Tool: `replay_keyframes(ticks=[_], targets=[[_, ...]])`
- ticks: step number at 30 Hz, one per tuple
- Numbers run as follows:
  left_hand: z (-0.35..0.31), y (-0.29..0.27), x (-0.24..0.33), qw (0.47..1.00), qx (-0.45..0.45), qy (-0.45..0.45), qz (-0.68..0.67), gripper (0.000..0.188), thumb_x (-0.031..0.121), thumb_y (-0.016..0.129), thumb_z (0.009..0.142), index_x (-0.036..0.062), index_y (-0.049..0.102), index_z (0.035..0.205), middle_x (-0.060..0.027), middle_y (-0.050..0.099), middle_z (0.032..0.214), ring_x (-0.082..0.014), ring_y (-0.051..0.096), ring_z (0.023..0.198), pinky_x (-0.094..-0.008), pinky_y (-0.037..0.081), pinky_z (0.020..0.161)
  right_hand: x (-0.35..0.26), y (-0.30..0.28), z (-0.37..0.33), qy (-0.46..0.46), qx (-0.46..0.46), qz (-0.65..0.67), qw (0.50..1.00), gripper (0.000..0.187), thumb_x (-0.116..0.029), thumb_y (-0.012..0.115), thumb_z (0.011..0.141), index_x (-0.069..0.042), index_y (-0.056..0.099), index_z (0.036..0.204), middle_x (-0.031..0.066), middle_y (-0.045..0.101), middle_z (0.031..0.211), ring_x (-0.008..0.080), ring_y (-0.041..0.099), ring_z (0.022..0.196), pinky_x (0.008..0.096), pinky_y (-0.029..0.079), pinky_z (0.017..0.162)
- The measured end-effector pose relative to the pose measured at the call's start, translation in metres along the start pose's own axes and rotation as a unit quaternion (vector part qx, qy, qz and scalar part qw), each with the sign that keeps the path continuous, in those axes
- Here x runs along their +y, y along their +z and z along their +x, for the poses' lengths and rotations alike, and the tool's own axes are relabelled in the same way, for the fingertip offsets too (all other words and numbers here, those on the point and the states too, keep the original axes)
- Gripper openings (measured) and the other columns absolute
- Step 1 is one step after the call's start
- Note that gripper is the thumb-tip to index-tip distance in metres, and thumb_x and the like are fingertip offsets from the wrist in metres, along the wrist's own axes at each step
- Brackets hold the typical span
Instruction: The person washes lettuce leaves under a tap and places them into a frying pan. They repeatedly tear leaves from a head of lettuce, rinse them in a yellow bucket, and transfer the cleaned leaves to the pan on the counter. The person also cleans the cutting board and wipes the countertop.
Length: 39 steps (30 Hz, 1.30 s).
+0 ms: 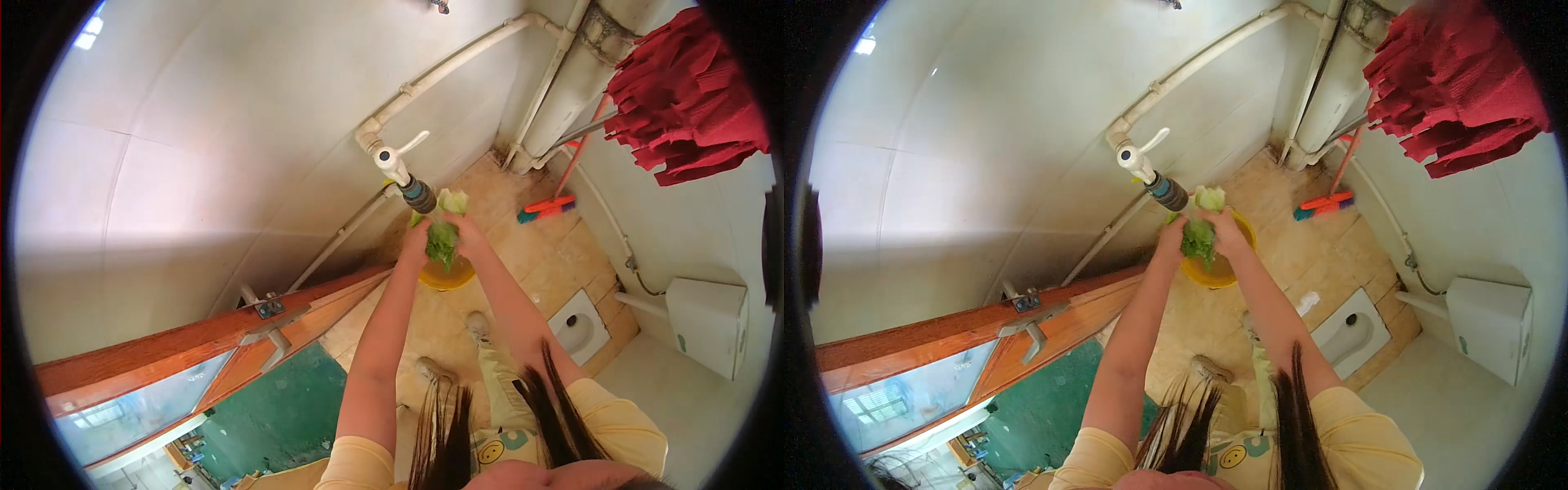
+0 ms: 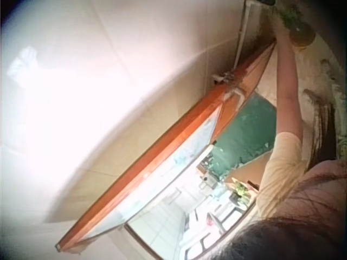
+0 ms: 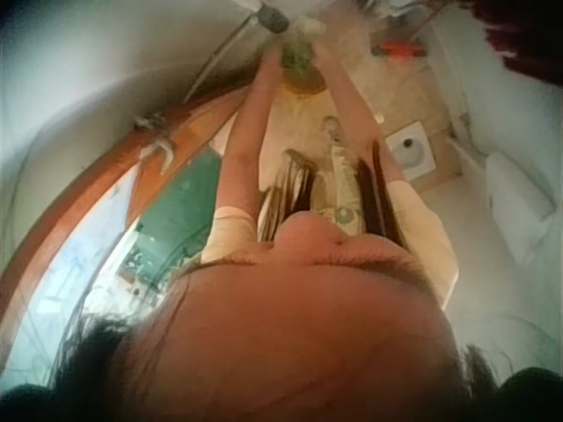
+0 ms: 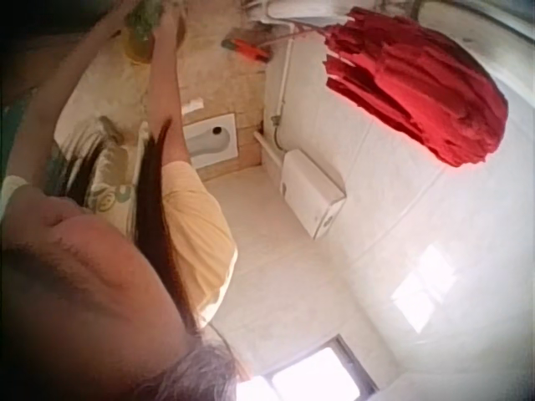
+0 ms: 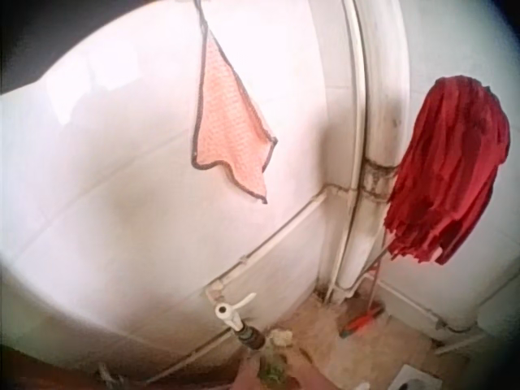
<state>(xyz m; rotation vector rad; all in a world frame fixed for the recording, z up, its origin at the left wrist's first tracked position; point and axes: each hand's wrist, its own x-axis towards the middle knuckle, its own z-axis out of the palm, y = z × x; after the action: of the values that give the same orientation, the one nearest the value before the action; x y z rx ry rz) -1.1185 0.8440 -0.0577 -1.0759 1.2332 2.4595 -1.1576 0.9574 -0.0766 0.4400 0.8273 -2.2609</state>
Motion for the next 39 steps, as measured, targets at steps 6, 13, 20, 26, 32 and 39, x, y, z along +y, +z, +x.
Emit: replay_keyframes(ticks=[6,13,20,26,32,39], targets=[[-0.001,0.007,0.019,0.994,-0.057,-0.016,-0.091,0.027,0.019,0.048,0.087,0.0015,0.051,0.107,-0.0063,0.056,0.100,-0.0197,0.056,0.091,-0.0361,0.049,0.074,-0.010,0.000,0.006,0.033,0.017,0.069,0.997,0.036,-0.009,0.062,0.078,-0.004,0.049,0.112,0.0085,0.055,0.105,0.0219,0.055,0.095,0.0382,0.046,0.081],[0.017,0.007,-0.011,0.999,0.033,0.017,0.027,0.029,0.019,0.047,0.087,0.0027,0.050,0.111,-0.0074,0.054,0.107,-0.0210,0.052,0.099,-0.0354,0.044,0.083,-0.005,0.002,-0.002,-0.045,0.020,-0.100,0.994,0.042,-0.006,0.066,0.074,-0.005,0.048,0.113,0.0087,0.056,0.104,0.0219,0.055,0.095,0.0374,0.047,0.080],[0.029,-0.012,-0.012,1.000,0.018,0.006,-0.002,0.043,0.023,0.052,0.086,0.0069,0.039,0.124,-0.0112,0.046,0.118,-0.0217,0.046,0.108,-0.0333,0.039,0.089,-0.017,-0.002,-0.005,0.017,0.029,0.013,0.999,0.045,-0.009,0.068,0.074,-0.005,0.047,0.113,0.0085,0.056,0.104,0.0216,0.056,0.093,0.0375,0.047,0.077],[-0.009,0.024,-0.004,0.988,0.036,0.053,0.143,0.056,0.026,0.058,0.082,0.0087,0.034,0.130,-0.0126,0.041,0.126,-0.0201,0.042,0.113,-0.0340,0.037,0.091,-0.010,0.012,0.001,-0.072,0.104,-0.085,0.988,0.046,-0.018,0.065,0.078,-0.005,0.044,0.117,0.0089,0.051,0.113,0.0219,0.051,0.099,0.0374,0.044,0.081],[-0.009,0.019,0.009,0.959,0.033,0.125,0.252,0.061,0.022,0.061,0.081,0.0049,0.029,0.130,-0.0137,0.043,0.125,-0.0243,0.047,0.110,-0.0353,0.041,0.088,-0.023,0.002,0.001,-0.009,0.017,0.038,0.999,0.046,-0.023,0.063,0.082,-0.005,0.043,0.119,0.0088,0.049,0.116,0.0213,0.050,0.100,0.0363,0.042,0.084],[-0.019,0.027,0.005,0.977,0.056,0.060,0.195,0.045,0.007,0.057,0.080,0.0038,0.040,0.122,-0.0099,0.052,0.109,-0.0220,0.053,0.096,-0.0331,0.047,0.076,-0.039,0.015,-0.017,-0.042,0.029,-0.181,0.982,0.031,-0.012,0.058,0.082,-0.001,0.050,0.110,0.0085,0.057,0.103,0.0209,0.055,0.092,0.0366,0.046,0.080]])
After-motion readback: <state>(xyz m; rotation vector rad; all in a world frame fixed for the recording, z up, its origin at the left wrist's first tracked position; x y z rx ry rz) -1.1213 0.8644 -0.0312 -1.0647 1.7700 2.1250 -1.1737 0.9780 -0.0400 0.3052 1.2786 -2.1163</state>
